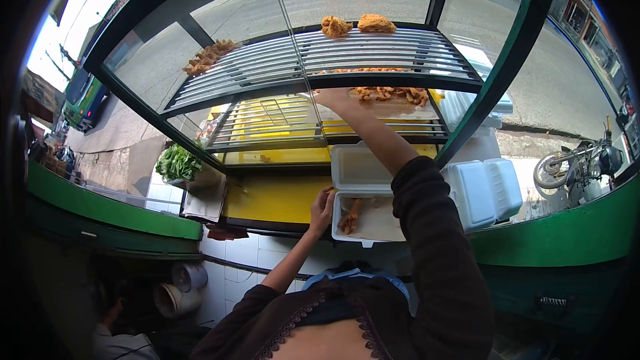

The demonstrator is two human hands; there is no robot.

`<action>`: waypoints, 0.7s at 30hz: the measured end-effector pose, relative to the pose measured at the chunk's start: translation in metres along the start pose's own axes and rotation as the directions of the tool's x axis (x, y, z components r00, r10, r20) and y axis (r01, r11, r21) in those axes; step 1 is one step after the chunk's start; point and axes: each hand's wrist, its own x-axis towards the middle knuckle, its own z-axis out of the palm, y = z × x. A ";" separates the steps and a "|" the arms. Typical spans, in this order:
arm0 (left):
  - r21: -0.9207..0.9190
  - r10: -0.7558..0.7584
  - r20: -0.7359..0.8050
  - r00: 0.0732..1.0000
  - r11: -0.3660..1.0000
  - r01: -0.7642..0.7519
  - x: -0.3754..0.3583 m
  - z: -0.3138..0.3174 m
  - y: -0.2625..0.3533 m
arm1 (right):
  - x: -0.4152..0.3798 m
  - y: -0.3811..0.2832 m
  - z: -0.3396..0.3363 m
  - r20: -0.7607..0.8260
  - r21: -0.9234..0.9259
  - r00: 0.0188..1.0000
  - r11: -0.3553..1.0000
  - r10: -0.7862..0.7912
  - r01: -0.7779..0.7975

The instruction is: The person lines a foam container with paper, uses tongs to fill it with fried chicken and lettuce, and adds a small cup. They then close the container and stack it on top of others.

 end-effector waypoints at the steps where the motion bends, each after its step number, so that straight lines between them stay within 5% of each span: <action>1: -0.018 0.001 -0.007 1.000 1.000 -0.001 0.000 0.001 -0.001 | 0.003 0.000 0.008 -0.067 -0.077 0.997 0.997 -0.034 0.029; 5: -0.009 -0.018 -0.006 1.000 1.000 0.018 0.000 0.000 0.004 | 0.026 0.002 0.032 -0.204 -0.131 0.978 0.990 0.030 -0.058; 10: -0.010 0.014 -0.013 1.000 1.000 -0.014 -0.001 0.001 0.004 | -0.009 -0.001 0.003 -0.097 0.049 0.973 0.977 0.211 -0.207; 17: -0.009 0.011 -0.008 1.000 1.000 -0.011 0.000 0.001 0.004 | 0.005 0.021 0.001 0.037 0.014 0.975 0.976 0.218 -0.218; 19: -0.002 0.004 0.003 1.000 1.000 -0.004 0.000 0.000 0.002 | 0.000 0.029 0.002 -0.149 0.089 0.979 0.987 0.142 -0.130; 21: -0.007 -0.006 0.005 1.000 1.000 0.006 0.000 0.000 0.000 | -0.004 0.038 0.000 -0.154 0.068 0.979 0.990 0.136 -0.127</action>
